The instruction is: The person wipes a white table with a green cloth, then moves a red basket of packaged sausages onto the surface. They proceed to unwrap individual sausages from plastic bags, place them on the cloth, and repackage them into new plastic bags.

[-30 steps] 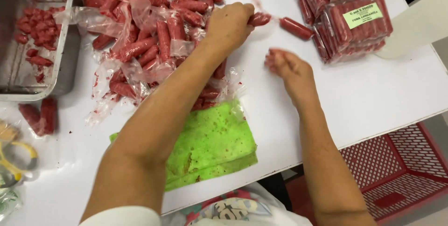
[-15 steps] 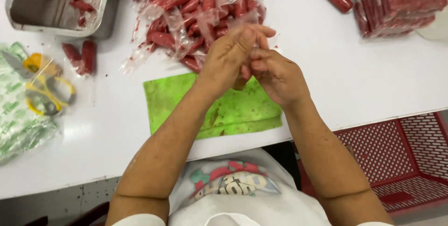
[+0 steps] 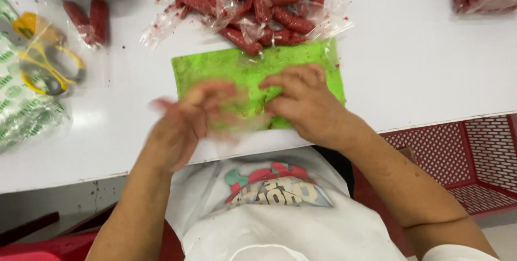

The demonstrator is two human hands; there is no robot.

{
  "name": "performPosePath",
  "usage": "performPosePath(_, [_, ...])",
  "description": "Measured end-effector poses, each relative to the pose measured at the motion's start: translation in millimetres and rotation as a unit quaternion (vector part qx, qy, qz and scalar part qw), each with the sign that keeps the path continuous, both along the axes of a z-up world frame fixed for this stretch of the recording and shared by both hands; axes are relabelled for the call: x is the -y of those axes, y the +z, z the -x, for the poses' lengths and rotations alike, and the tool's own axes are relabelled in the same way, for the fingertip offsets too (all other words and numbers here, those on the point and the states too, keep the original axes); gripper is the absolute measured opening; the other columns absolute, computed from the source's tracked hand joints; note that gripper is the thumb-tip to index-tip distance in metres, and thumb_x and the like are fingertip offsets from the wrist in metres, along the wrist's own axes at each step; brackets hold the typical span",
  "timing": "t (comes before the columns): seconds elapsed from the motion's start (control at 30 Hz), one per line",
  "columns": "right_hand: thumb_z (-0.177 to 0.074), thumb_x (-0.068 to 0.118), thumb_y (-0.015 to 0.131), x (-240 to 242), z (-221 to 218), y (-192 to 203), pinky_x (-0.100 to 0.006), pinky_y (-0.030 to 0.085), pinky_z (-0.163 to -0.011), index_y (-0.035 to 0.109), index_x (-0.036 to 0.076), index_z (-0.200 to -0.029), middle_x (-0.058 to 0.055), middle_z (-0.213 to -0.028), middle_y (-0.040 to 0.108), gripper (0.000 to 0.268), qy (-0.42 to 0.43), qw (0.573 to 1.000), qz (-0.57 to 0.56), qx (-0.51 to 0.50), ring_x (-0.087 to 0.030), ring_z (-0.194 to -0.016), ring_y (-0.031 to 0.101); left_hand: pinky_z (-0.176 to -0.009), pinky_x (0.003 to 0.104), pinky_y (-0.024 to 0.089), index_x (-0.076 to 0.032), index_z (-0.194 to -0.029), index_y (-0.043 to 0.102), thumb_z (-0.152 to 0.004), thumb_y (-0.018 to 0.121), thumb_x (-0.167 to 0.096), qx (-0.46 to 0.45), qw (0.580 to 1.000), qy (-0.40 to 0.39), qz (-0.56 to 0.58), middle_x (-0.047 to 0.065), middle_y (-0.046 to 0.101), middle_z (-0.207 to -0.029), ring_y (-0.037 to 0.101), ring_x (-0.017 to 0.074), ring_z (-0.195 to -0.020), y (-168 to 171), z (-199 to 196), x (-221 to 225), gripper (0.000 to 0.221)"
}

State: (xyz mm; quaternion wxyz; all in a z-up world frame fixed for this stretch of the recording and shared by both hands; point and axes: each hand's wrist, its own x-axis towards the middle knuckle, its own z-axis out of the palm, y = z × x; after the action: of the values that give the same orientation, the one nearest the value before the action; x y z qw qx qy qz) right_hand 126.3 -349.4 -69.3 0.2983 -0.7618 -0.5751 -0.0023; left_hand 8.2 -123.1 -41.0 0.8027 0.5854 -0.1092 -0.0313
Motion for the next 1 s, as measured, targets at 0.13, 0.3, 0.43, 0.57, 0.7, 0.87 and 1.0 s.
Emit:
performPosePath(0.13, [-0.095, 0.01, 0.06, -12.3, 34.0, -51.1, -0.041, 0.039, -0.073, 0.06, 0.012, -0.087, -0.007, -0.096, 0.061, 0.009, 0.092, 0.992, 0.003, 0.082, -0.024, -0.08, 0.051, -0.055, 0.042, 0.061, 0.002, -0.114, 0.057, -0.093, 0.044, -0.052, -0.463, 0.873, -0.092, 0.123, 0.027, 0.072, -0.097, 0.072, 0.0324, -0.069, -74.3, 35.3, 29.9, 0.059])
performPosePath(0.3, [-0.1, 0.011, 0.05, 7.8, 30.8, -23.7, -0.042, 0.044, -0.074, 0.061, 0.006, -0.101, -0.01, -0.102, 0.058, 0.012, 0.16, 0.983, 0.077, 0.041, -0.031, -0.088, 0.055, -0.031, 0.023, 0.041, -0.001, -0.087, 0.065, -0.094, 0.042, 0.003, -0.394, 0.918, -0.047, 0.021, 0.013, 0.053, -0.044, 0.051, 0.0199, -0.033, -76.6, 50.1, 36.9, 0.024])
performPosePath(0.43, [-0.105, 0.017, 0.046, 19.2, 25.1, 31.4, -0.039, 0.053, -0.076, 0.068, 0.007, -0.107, -0.01, -0.103, 0.067, 0.025, 0.259, 0.913, -0.003, -0.314, -0.031, -0.086, 0.063, -0.051, 0.034, 0.052, -0.014, -0.088, 0.064, -0.1, 0.055, -0.026, 0.21, 0.86, -0.039, -0.463, 0.004, 0.062, -0.069, 0.061, 0.0248, -0.057, -5.7, 33.3, 21.3, 0.019])
performPosePath(0.57, [-0.09, 0.011, 0.07, 28.2, 24.5, 44.1, -0.033, 0.057, -0.066, 0.078, 0.0, -0.091, -0.015, -0.098, 0.076, 0.015, 0.236, 0.79, -0.09, -0.559, -0.021, -0.074, 0.069, -0.06, 0.031, 0.054, -0.015, -0.097, 0.068, -0.1, 0.064, -0.035, 0.369, 0.76, 0.064, -0.531, 0.0, 0.061, -0.076, 0.058, 0.0187, -0.062, 15.5, 14.7, 15.8, 0.02])
performPosePath(0.7, [-0.086, 0.008, 0.075, 17.7, 48.7, -1.5, -0.042, 0.056, -0.062, 0.074, -0.005, -0.079, -0.027, -0.082, 0.07, 0.015, 0.123, 0.641, -0.25, -0.715, -0.033, -0.069, 0.07, -0.049, 0.036, 0.052, -0.005, -0.08, 0.063, -0.102, 0.054, -0.02, 0.243, 0.889, 0.136, -0.364, 0.004, 0.054, -0.06, 0.052, 0.0273, -0.047, -36.5, 12.4, 52.7, 0.028])
performPosePath(0.87, [-0.091, 0.009, 0.071, -16.7, 44.1, -43.8, -0.035, 0.063, -0.072, 0.074, 0.006, -0.092, -0.011, -0.106, 0.075, 0.004, -0.093, 0.569, -0.339, -0.743, -0.025, -0.073, 0.075, -0.041, 0.021, 0.046, -0.009, -0.062, 0.056, -0.106, 0.046, -0.029, -0.129, 0.97, 0.087, 0.187, 0.002, 0.046, -0.04, 0.052, 0.0157, -0.038, -52.0, 11.5, 97.5, 0.049])
performPosePath(1.0, [-0.09, 0.006, 0.074, -48.7, 34.0, -42.7, -0.029, 0.053, -0.085, 0.071, 0.0, -0.094, -0.015, -0.111, 0.071, 0.008, -0.153, 0.633, -0.407, -0.64, -0.019, -0.094, 0.071, -0.036, 0.028, 0.052, 0.001, -0.088, 0.065, -0.105, 0.052, -0.016, -0.19, 0.944, 0.174, 0.205, 0.007, 0.043, -0.044, 0.041, 0.0124, -0.03, -56.4, -5.9, 90.2, 0.028])
